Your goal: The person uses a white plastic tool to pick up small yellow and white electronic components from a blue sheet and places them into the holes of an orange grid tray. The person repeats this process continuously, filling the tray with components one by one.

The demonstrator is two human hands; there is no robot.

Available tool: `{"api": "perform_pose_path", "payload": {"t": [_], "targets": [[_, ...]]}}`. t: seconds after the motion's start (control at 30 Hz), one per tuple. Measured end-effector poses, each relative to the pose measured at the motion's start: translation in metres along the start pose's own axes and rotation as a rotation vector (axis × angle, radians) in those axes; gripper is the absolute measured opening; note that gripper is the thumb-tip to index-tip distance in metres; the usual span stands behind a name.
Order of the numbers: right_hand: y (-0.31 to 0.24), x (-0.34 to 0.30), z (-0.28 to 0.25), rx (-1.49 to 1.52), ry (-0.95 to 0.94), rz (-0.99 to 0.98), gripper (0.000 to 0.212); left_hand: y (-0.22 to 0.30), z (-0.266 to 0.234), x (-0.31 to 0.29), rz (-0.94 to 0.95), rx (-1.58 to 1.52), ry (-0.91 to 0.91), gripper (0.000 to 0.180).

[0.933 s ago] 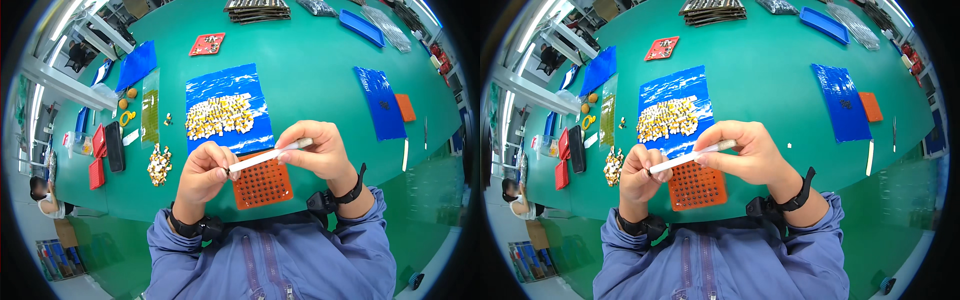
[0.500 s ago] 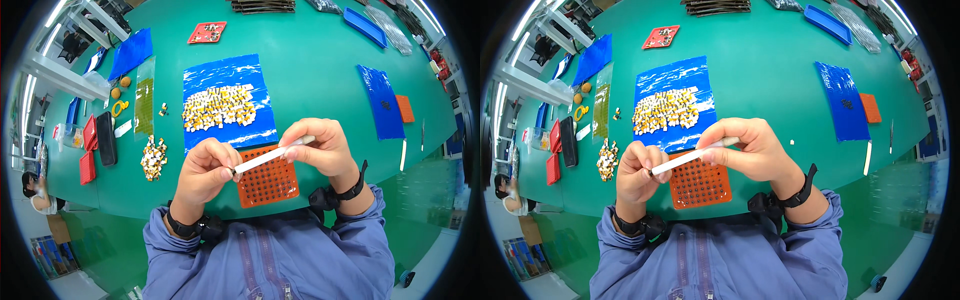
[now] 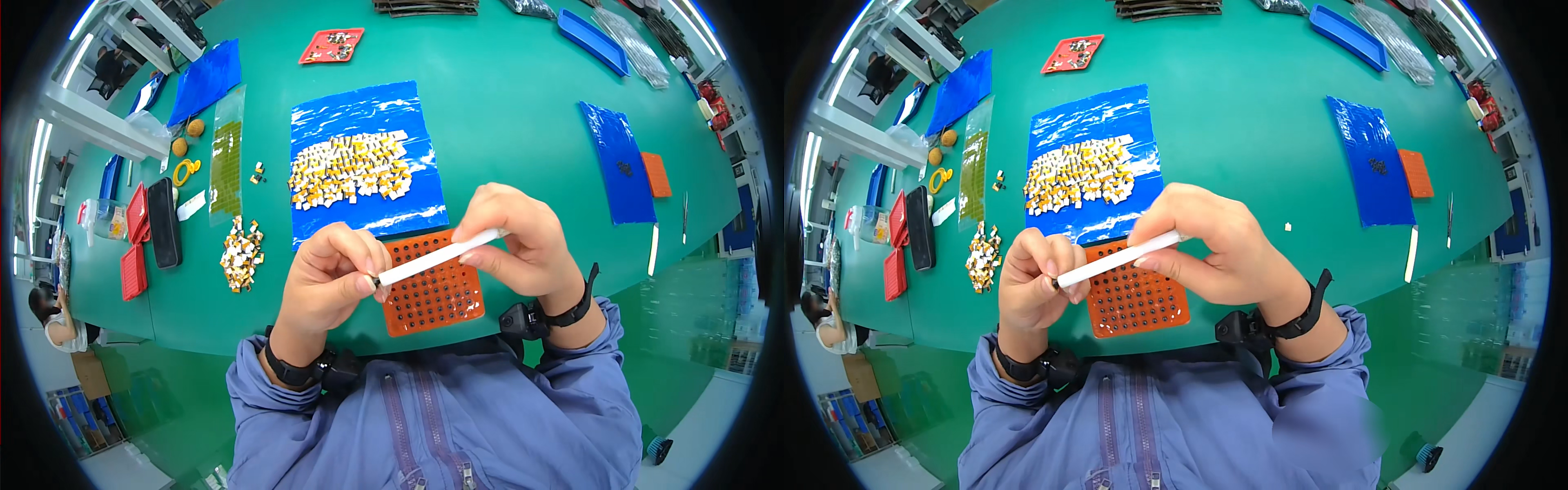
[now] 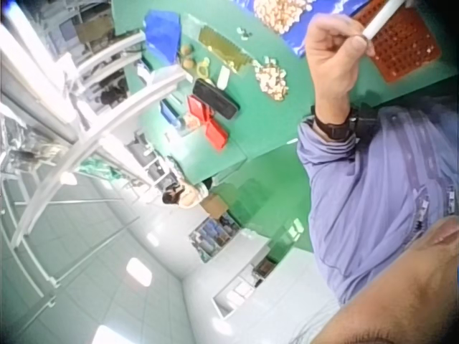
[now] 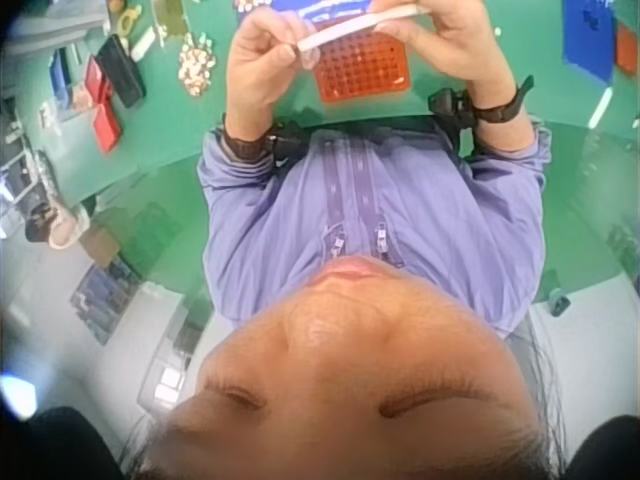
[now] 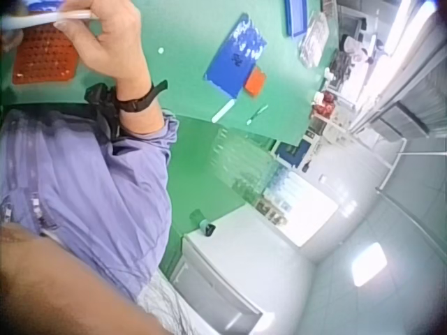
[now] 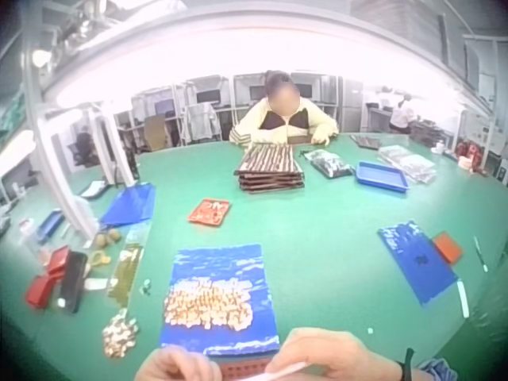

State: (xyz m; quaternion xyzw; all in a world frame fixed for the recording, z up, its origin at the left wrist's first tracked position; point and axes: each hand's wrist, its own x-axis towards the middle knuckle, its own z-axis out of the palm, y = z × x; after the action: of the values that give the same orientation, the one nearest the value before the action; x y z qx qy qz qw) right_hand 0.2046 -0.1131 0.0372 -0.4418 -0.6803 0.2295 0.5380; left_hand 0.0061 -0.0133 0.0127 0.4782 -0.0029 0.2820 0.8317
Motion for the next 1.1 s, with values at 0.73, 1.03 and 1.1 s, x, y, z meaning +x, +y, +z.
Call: {"api": "perform_pose_path", "payload": {"t": [0.73, 1.03, 1.1], "targets": [[-0.0040, 0.0022, -0.0001, -0.091, -0.047, -0.035, 0.009, -0.0008, -0.0021, -0.0033, 0.001, -0.145, -0.031, 0.009], [-0.0062, 0.0031, -0.0039, -0.079, -0.099, 0.047, 0.008, 0.0002, -0.0009, -0.0037, 0.023, -0.098, 0.009, 0.009], [-0.0031, 0.0011, -0.0023, -0.050, -0.078, 0.031, 0.008, 0.0009, -0.0009, -0.0034, 0.038, -0.055, 0.028, 0.009]]}}
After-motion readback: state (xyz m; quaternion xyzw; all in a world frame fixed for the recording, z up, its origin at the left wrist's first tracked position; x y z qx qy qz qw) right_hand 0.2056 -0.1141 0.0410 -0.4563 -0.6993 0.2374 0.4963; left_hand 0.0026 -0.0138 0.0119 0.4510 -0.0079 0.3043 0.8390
